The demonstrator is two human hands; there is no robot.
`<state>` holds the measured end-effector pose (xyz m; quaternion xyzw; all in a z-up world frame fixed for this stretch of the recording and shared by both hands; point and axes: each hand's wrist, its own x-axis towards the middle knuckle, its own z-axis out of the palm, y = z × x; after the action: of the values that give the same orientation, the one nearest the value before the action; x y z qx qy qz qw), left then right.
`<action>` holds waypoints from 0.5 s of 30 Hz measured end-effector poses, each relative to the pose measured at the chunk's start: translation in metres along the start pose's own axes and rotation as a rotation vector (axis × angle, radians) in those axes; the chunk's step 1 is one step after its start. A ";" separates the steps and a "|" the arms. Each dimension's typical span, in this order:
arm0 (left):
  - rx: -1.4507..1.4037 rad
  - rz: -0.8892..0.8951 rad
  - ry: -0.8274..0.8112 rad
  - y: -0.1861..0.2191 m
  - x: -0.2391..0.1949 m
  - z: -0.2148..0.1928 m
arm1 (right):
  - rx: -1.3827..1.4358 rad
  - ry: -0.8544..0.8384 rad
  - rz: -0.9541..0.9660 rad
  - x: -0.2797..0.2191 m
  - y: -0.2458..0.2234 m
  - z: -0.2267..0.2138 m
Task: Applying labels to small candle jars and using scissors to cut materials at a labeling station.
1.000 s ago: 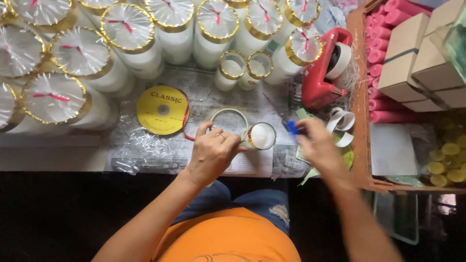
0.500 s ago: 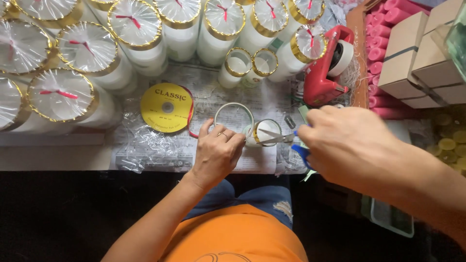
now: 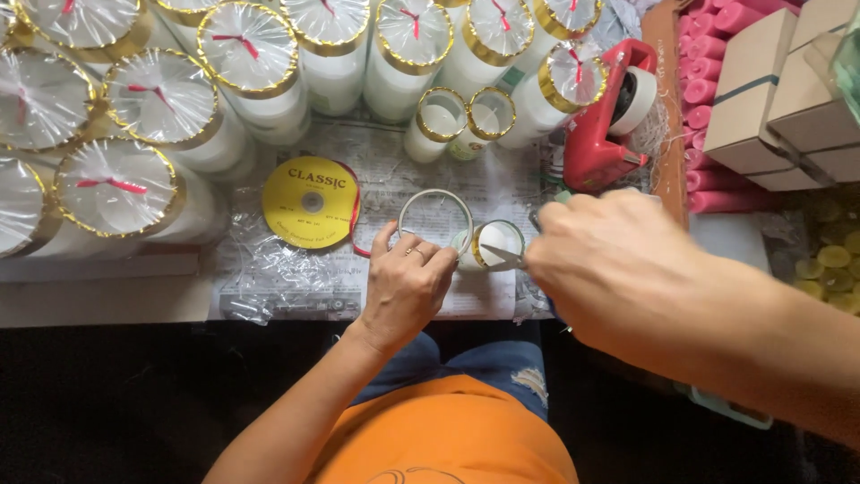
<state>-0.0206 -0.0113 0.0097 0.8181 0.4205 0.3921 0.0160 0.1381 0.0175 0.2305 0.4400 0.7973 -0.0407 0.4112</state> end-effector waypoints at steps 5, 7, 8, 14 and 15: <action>0.012 -0.011 0.015 0.004 0.002 -0.002 | -0.017 0.154 -0.163 0.036 -0.012 0.016; 0.006 -0.011 0.035 -0.003 -0.011 0.015 | -0.001 0.222 -0.197 0.051 -0.013 0.027; -0.004 -0.009 0.062 -0.006 -0.016 0.024 | 0.010 0.290 -0.226 0.058 -0.012 0.032; 0.001 -0.006 0.074 -0.004 -0.015 0.023 | 0.011 0.251 -0.241 0.064 -0.012 0.032; -0.001 -0.004 0.072 -0.004 -0.015 0.024 | 0.013 0.250 -0.240 0.064 -0.013 0.031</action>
<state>-0.0131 -0.0122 -0.0176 0.8025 0.4222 0.4215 0.0018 0.1298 0.0394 0.1620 0.3461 0.8887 -0.0396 0.2979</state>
